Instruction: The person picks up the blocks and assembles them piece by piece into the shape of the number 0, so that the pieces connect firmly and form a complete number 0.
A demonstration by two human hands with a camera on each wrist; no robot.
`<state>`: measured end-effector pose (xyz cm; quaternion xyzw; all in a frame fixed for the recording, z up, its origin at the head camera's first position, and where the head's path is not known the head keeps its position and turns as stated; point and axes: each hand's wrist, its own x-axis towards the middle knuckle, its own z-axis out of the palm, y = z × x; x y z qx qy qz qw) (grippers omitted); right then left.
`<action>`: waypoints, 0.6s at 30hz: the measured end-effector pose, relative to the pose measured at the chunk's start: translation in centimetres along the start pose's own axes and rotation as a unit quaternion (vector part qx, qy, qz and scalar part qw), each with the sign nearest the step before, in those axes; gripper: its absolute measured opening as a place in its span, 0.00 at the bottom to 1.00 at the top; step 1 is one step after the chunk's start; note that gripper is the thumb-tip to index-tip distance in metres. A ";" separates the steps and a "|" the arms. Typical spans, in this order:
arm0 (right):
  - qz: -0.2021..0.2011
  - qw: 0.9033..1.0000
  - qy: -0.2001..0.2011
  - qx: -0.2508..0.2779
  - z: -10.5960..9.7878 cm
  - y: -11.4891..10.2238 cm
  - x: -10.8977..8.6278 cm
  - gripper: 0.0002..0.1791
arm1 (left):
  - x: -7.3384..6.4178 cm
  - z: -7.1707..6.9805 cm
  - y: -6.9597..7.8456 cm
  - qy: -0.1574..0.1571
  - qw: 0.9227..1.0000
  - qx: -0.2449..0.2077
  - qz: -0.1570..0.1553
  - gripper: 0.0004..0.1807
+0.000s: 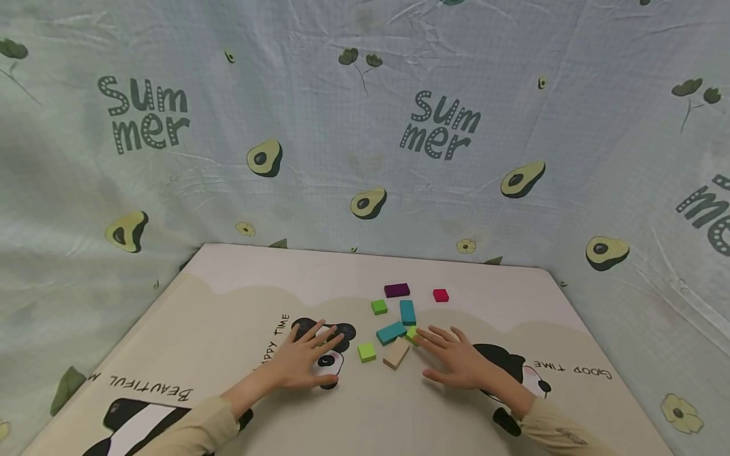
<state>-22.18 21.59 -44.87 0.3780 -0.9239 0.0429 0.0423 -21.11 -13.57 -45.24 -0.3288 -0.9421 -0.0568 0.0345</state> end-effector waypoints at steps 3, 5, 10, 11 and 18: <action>-0.004 1.000 -0.017 0.001 0.2 -0.1 0.4 0.34 | 0.4 0.1 0.4 -0.017 1.000 -0.005 0.019 0.38; -0.014 1.000 -0.023 0.000 0.3 -0.1 0.6 0.33 | 0.7 0.1 0.8 -0.030 0.999 -0.006 0.033 0.37; -0.045 0.999 -0.026 -0.008 0.5 -0.3 1.1 0.31 | 1.4 0.2 1.7 -0.053 0.997 -0.010 0.063 0.36; -0.049 0.998 -0.028 -0.008 0.4 -0.4 1.2 0.31 | 1.5 0.2 1.8 -0.055 0.996 -0.012 0.067 0.36; -0.056 0.997 -0.044 -0.015 0.2 -0.9 1.9 0.31 | 2.3 0.4 2.5 -0.063 0.995 -0.003 0.079 0.34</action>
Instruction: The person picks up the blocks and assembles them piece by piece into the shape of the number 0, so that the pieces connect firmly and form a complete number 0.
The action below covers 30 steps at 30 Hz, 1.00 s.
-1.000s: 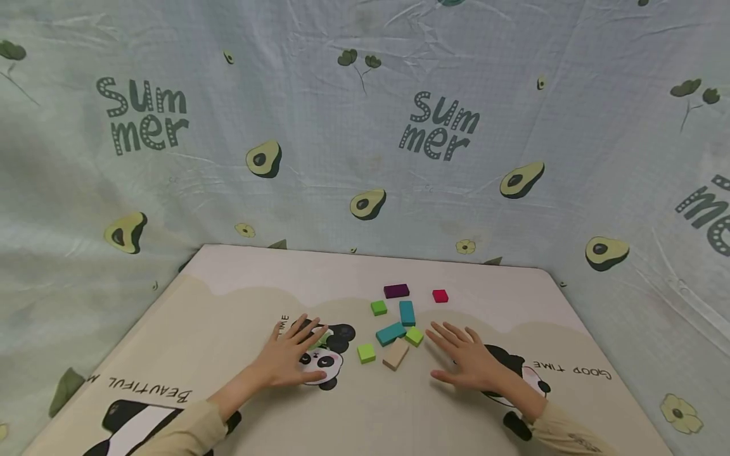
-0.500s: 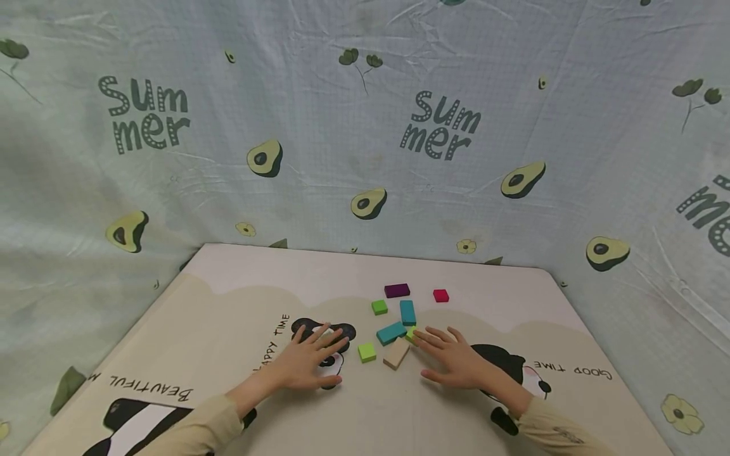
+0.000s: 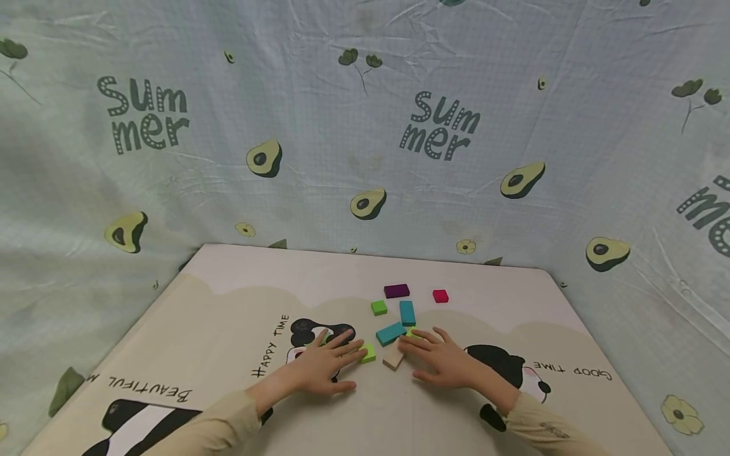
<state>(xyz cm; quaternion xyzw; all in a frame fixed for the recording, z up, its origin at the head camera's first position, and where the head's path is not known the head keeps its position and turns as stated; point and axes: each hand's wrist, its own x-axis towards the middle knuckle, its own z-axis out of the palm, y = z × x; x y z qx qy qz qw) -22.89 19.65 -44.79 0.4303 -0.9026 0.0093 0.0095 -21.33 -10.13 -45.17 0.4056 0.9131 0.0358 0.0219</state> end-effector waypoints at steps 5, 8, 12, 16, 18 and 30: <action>-0.008 1.000 0.010 -0.009 0.2 0.0 0.2 0.30 | 0.1 -0.1 0.2 0.000 1.000 0.005 0.003 0.32; -0.010 1.000 0.012 -0.016 0.3 -0.1 0.2 0.29 | 0.1 -0.3 0.2 0.005 1.000 0.009 0.008 0.31; -0.010 1.000 0.010 -0.027 0.2 -0.2 0.3 0.28 | 0.2 -0.5 0.3 0.018 1.000 0.010 0.018 0.29; -0.009 0.999 0.006 -0.044 0.0 -0.4 0.3 0.28 | 0.3 -0.5 0.2 0.022 0.999 0.018 0.019 0.28; -0.008 0.999 0.003 -0.051 -0.1 -0.5 0.3 0.29 | 0.4 -0.5 0.2 0.024 0.999 0.023 0.018 0.28; -0.013 0.998 0.002 -0.066 0.1 -1.0 -0.2 0.28 | 0.3 -0.5 0.4 0.025 0.999 0.031 0.014 0.27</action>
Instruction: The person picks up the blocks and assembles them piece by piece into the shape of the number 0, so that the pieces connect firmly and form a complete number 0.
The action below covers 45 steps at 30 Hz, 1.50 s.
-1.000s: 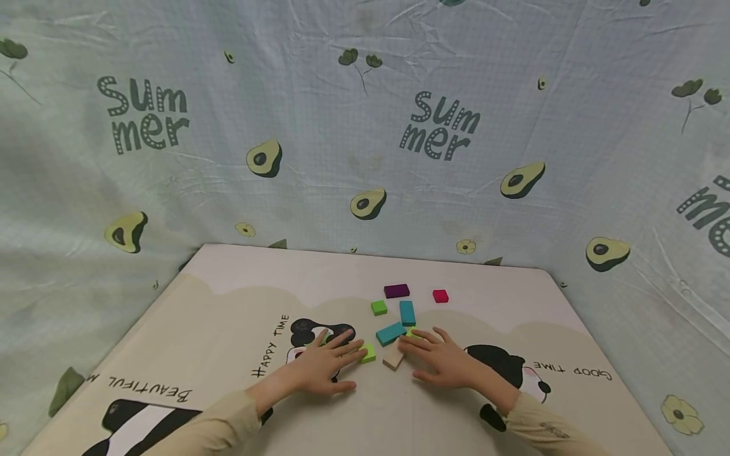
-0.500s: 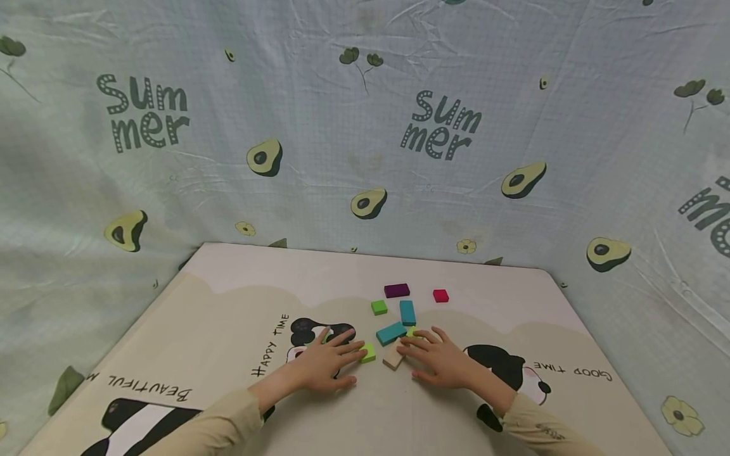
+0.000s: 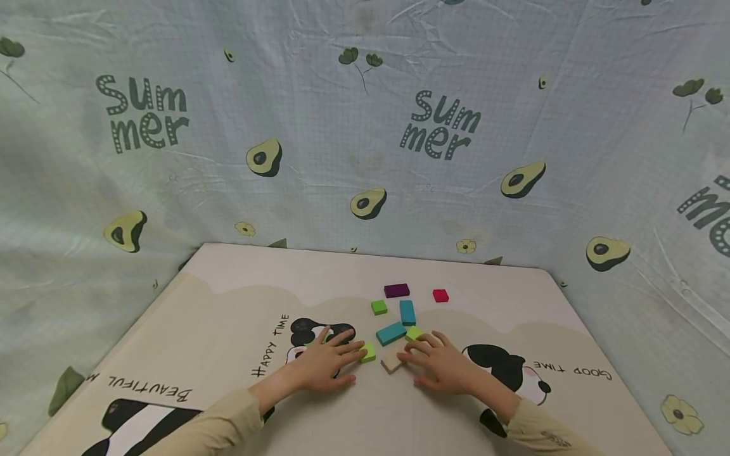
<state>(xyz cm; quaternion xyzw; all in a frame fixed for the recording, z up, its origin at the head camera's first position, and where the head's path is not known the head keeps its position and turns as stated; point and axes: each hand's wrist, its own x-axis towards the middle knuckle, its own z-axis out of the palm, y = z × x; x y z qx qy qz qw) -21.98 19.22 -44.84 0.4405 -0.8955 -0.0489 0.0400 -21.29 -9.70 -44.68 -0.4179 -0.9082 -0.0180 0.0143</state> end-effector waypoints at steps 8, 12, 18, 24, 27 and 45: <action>-0.007 1.000 -0.004 0.019 -0.1 -0.9 -0.6 0.28 | -0.1 0.2 -0.1 0.008 1.000 0.019 0.007 0.26; -0.009 1.000 -0.006 0.013 -0.2 -1.5 -0.9 0.28 | -0.1 0.3 -0.1 0.015 0.999 0.029 0.013 0.26; -0.005 0.999 -0.014 0.030 -0.5 -2.3 -1.3 0.30 | 0.2 0.2 -0.2 0.012 0.999 0.022 0.021 0.27; -0.013 0.999 -0.020 0.030 -0.4 -2.9 -1.5 0.33 | 0.5 0.1 -0.1 0.012 0.999 0.023 0.024 0.27; -0.016 0.999 -0.018 0.023 -0.3 -3.1 -1.5 0.34 | 0.6 0.1 -0.1 0.019 0.999 0.025 0.027 0.25; -0.033 0.999 0.023 0.006 -0.6 -2.5 -0.7 0.19 | 2.5 0.1 -0.4 0.092 0.987 0.101 0.079 0.17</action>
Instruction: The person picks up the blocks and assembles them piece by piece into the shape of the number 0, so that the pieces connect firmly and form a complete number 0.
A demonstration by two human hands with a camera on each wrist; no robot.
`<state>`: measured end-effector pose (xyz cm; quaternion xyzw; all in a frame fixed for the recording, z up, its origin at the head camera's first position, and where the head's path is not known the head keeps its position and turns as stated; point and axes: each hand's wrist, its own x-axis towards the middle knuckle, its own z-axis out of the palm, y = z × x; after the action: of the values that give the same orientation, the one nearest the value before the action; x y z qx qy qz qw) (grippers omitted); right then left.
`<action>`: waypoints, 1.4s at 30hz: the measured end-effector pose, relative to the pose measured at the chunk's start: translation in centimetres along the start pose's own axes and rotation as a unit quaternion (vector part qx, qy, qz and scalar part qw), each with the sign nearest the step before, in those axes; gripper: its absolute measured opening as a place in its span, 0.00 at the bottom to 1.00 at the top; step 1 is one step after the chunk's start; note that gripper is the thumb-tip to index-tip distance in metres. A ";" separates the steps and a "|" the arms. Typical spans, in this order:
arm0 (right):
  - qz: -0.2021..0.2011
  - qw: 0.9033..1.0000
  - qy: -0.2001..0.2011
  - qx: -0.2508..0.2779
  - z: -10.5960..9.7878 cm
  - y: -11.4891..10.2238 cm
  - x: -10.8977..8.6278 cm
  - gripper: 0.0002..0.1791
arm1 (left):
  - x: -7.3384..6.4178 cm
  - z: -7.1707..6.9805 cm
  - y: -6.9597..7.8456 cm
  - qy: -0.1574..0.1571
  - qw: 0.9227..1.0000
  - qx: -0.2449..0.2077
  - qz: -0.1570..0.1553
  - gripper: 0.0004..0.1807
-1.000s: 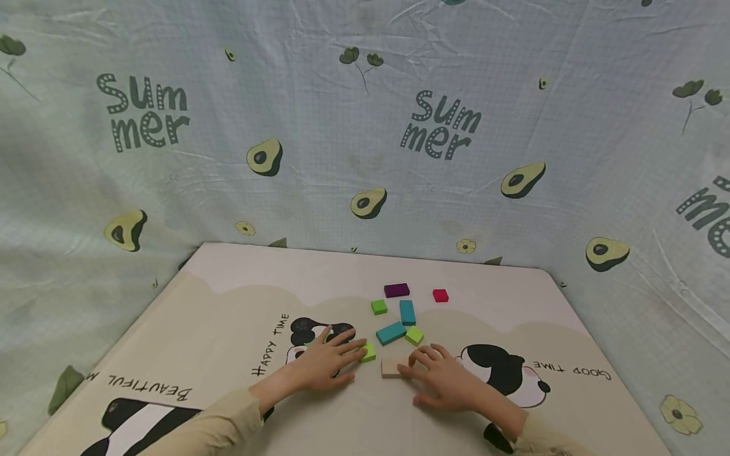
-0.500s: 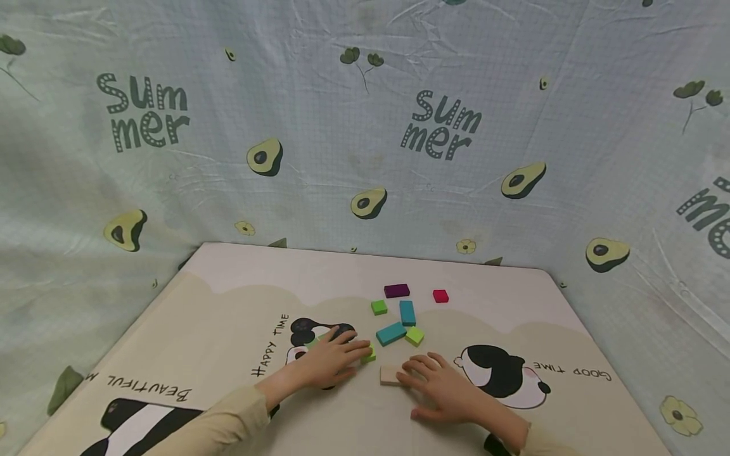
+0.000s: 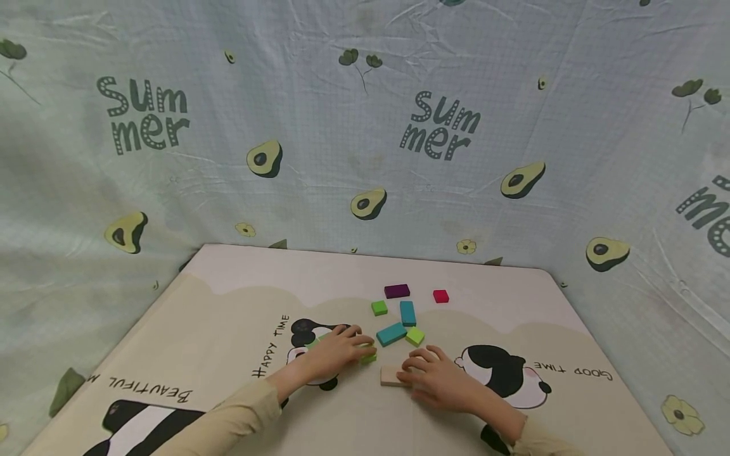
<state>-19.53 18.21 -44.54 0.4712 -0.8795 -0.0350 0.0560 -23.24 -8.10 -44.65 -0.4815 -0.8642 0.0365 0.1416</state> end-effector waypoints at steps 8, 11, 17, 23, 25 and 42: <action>-0.012 0.999 0.028 -0.010 0.3 0.3 0.1 0.18 | 0.0 0.9 0.2 -0.010 1.000 -0.006 -0.001 0.16; -0.014 0.999 0.029 -0.011 0.3 0.3 0.1 0.18 | 0.0 1.1 0.2 0.003 1.000 -0.002 0.007 0.14; -0.010 1.000 0.019 -0.002 0.0 0.4 0.1 0.18 | 0.0 1.2 0.3 0.030 0.999 0.016 0.025 0.12; -0.007 1.000 0.010 0.005 0.0 0.4 0.1 0.18 | 0.1 1.2 0.6 0.032 0.999 0.032 0.028 0.13; -0.005 1.000 0.003 0.007 0.0 0.3 0.1 0.19 | 0.1 1.1 0.7 0.033 0.998 0.039 0.028 0.13; -0.008 1.000 0.001 0.007 -0.1 0.3 0.3 0.19 | 0.2 0.3 1.4 0.030 0.998 0.055 0.026 0.14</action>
<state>-19.94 18.19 -44.43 0.4786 -0.8759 -0.0290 0.0533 -22.30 -7.16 -45.20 -0.4958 -0.8436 0.0737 0.1926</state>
